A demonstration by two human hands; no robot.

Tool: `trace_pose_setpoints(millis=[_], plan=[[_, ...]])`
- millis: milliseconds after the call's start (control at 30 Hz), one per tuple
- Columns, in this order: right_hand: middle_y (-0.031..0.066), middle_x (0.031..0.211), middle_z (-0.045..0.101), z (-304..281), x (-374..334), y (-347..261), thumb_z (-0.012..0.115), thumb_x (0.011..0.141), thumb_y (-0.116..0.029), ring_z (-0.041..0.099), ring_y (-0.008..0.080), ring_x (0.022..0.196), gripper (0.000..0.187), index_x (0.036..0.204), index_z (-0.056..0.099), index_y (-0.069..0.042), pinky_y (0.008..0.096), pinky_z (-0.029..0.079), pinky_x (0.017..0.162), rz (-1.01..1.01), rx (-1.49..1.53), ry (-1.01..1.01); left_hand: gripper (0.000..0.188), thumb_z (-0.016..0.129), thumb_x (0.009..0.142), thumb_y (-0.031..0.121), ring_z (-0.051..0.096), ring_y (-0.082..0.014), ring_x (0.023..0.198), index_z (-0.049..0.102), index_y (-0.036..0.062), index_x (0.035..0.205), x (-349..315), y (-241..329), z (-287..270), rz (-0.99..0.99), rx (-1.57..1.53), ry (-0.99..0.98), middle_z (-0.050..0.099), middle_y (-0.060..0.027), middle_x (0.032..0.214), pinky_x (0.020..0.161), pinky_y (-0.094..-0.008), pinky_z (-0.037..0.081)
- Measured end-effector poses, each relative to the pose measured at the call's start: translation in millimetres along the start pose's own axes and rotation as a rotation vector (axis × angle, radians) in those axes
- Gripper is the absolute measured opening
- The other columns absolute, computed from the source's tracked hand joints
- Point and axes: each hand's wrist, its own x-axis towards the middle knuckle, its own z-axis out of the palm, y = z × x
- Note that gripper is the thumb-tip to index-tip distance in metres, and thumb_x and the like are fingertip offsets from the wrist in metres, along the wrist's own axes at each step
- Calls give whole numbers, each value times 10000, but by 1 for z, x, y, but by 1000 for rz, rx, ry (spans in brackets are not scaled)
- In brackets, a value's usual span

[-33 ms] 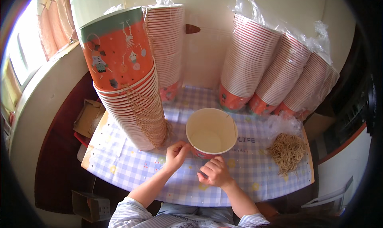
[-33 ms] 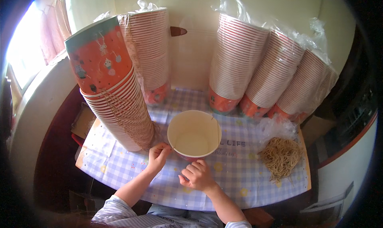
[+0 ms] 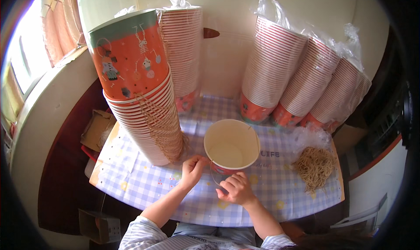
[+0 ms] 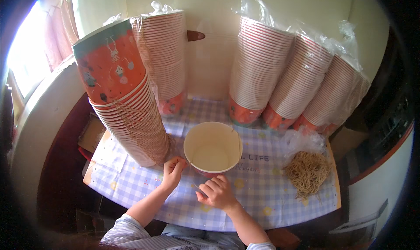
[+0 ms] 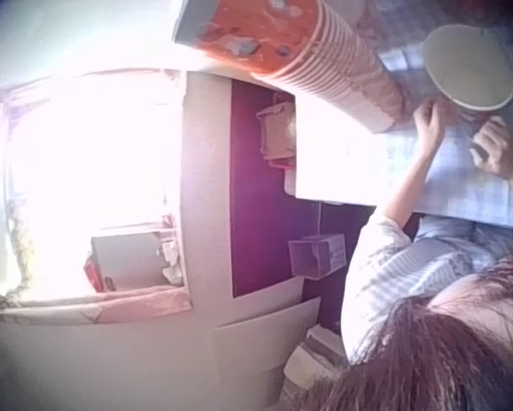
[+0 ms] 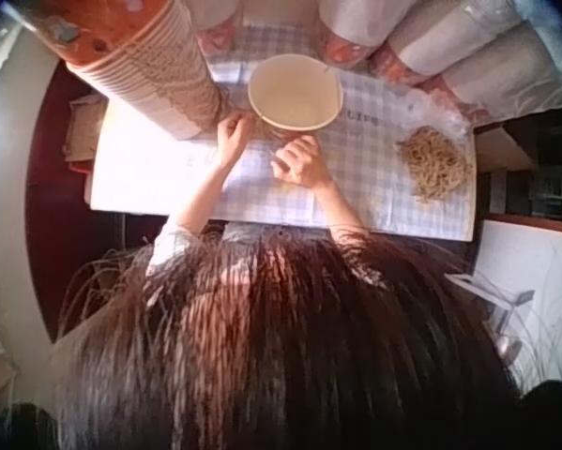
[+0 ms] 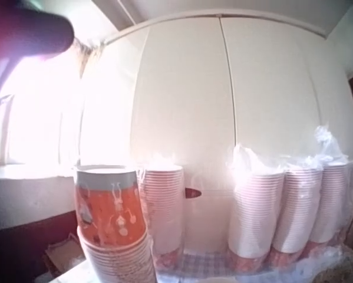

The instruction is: Packaging paper buckets into plastic bags and applying rubber bands.

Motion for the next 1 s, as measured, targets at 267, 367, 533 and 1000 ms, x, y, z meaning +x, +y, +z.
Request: trace_pose_setpoints(millis=[267,367,533,1000], plan=[[22,692,581,-17,-2,19,731,659,-240,564,169,623,482,1056,525,-60,315,369,605,244,-231,93,70,496,860,85,408,-56,615,501,29,819,6,-39,-13,163,296,104,466,26,673,553,-202,341],[21,690,575,-32,8,26,700,694,-201,559,163,620,362,1001,547,-84,305,372,588,193,-344,74,60,507,848,79,418,-62,627,490,22,853,6,-30,-11,190,300,84,476,7,697,580,-209,364],[33,705,590,-51,15,28,648,728,-148,555,209,619,141,847,587,-102,317,389,585,96,-190,107,368,557,776,72,495,-173,786,431,4,1114,2,-21,-14,506,503,139,479,-108,951,601,-272,421],[-48,690,475,-111,137,-1,513,891,-229,393,29,600,208,934,570,-34,181,330,518,437,1017,130,260,462,909,275,409,-73,711,532,25,926,9,119,-62,547,-83,-156,465,2,815,606,-224,351]])
